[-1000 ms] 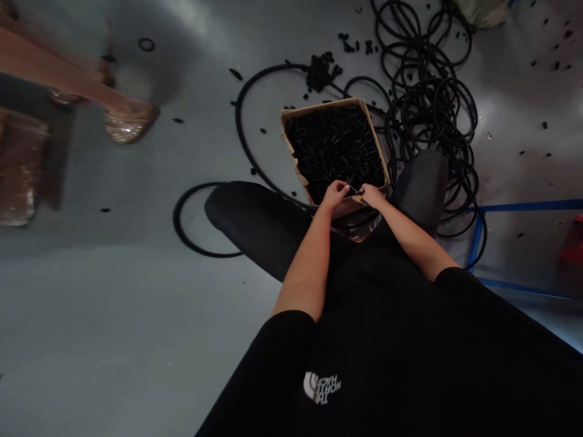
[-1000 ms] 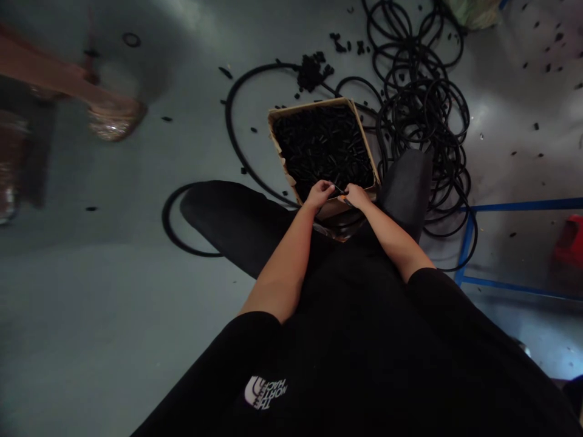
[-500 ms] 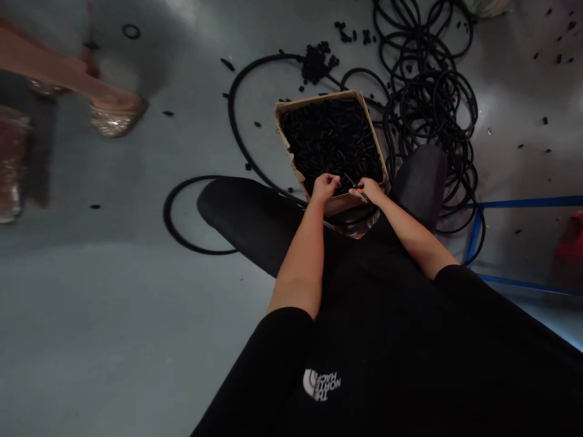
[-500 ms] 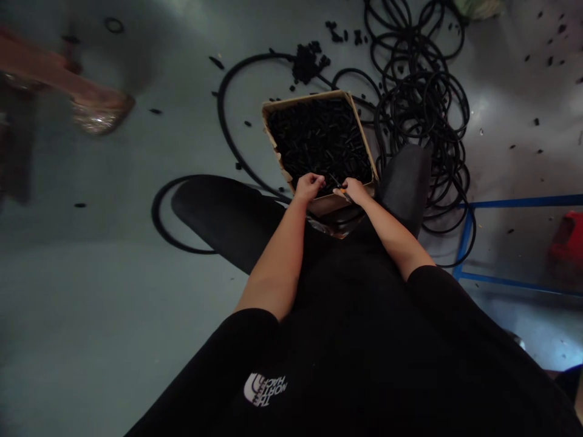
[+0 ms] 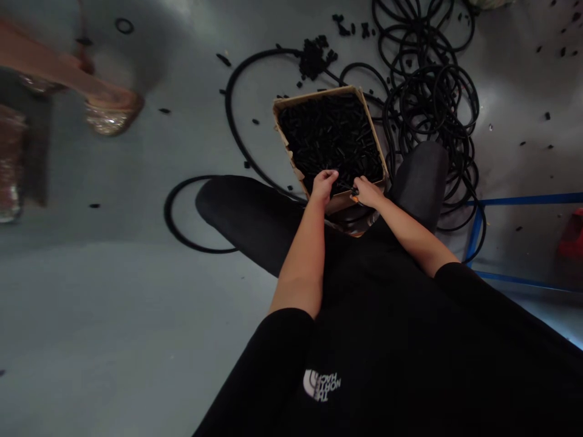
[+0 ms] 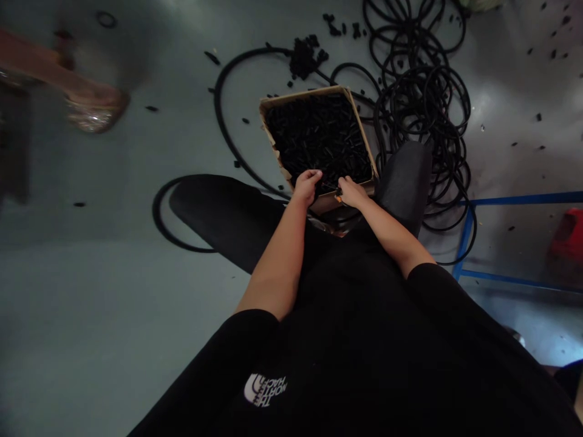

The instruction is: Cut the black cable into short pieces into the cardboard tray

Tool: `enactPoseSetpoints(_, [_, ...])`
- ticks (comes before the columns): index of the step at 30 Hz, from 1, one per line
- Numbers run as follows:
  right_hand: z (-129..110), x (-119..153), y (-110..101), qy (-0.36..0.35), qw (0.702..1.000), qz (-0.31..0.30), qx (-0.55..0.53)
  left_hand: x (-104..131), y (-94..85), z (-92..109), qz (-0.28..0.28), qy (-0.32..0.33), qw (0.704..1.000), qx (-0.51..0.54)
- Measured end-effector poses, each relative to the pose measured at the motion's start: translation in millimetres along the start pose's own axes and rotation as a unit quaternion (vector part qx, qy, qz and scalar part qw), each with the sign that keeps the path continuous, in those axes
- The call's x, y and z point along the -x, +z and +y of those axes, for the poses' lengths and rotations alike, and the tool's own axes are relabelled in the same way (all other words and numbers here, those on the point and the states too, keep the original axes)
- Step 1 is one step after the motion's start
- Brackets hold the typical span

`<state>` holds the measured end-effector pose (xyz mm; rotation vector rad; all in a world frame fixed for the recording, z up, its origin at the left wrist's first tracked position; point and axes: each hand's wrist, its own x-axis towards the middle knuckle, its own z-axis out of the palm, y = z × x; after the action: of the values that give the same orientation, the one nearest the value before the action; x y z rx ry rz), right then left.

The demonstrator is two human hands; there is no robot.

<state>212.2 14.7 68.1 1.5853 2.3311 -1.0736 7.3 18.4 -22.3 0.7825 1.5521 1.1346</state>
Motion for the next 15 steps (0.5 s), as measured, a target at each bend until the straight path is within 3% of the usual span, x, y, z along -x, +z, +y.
enactPoseSetpoints(5, [-6.4,-0.5,-3.3,0.007,1.0,0.001,-0.006,10.3,12.5,6.7,-0.023,-0.044,0.999,0.008])
enactPoseSetpoints(9, [-2.5,-5.8,-6.0,0.059,0.996,0.012,-0.065,8.7,12.4,4.5,0.004,-0.072,0.997,-0.028])
enactPoseSetpoints(11, [2.1,-9.1,-5.2,0.091,0.989,0.018,-0.117,8.5,10.7,2.7,-0.026,-0.088,0.994,-0.066])
enactPoseSetpoints(15, [10.0,-14.5,2.1,0.137,0.966,0.012,-0.221,14.5,12.7,2.7,-0.086,-0.009,0.986,-0.146])
